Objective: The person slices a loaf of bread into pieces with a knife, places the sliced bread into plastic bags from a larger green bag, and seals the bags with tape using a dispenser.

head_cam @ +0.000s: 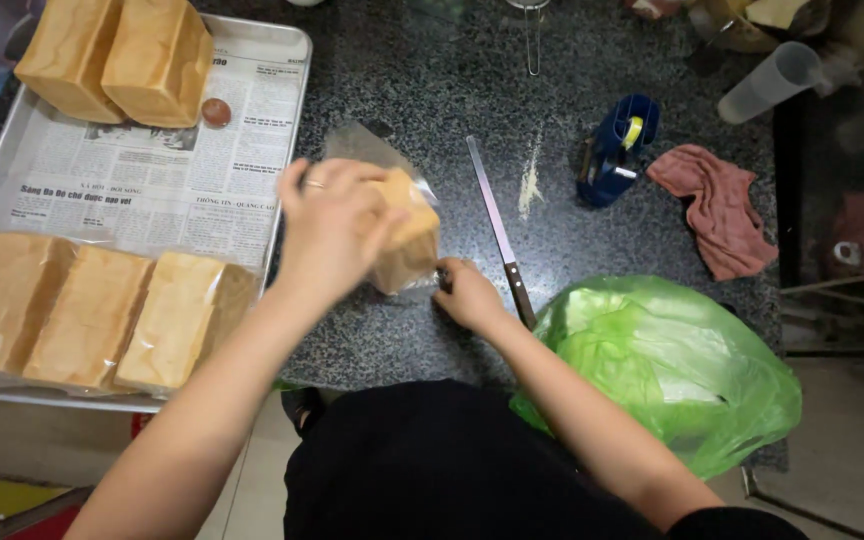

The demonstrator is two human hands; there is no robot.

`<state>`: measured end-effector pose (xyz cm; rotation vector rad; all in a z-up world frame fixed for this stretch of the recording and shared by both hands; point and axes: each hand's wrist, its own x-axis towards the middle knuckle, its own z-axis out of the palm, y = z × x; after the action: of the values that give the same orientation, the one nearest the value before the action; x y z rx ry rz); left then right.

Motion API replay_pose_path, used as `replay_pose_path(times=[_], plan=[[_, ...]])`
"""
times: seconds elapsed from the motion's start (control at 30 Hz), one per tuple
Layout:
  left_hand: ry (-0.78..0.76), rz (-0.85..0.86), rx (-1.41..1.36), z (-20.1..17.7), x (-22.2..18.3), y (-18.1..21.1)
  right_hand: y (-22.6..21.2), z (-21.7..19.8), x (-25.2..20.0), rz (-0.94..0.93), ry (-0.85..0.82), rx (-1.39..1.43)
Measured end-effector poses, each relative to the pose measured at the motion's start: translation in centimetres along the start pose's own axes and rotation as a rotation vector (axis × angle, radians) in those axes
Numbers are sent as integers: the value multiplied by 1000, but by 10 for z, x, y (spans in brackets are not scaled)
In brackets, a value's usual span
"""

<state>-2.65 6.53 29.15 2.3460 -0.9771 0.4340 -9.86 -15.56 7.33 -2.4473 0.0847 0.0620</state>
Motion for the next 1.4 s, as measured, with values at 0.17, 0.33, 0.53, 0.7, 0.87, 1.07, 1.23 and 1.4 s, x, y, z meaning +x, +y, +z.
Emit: replay_pose_path(times=[0.17, 0.33, 0.53, 0.7, 0.87, 1.07, 1.23, 1.4], plan=[[84, -147, -126, -12, 11, -23, -20, 2, 8, 95, -22, 69], [96, -191, -126, -18, 19, -33, -43, -19, 2, -73, 54, -9], [107, -188, -118, -15, 25, -42, -61, -46, -7, -20, 60, 4], [128, -311, -143, -14, 30, -53, -17, -20, -4, -109, 108, -110], [102, -418, -192, -18, 32, -57, -39, -37, -3, 14, 126, 136], [100, -415, -179, -22, 36, -57, -12, -6, 37, 276, -53, 607], [127, -520, -147, -25, 31, -90, -26, -27, 21, 293, 23, 516], [232, -667, -429, -17, 20, -146, -39, -76, -16, -132, 33, 788]])
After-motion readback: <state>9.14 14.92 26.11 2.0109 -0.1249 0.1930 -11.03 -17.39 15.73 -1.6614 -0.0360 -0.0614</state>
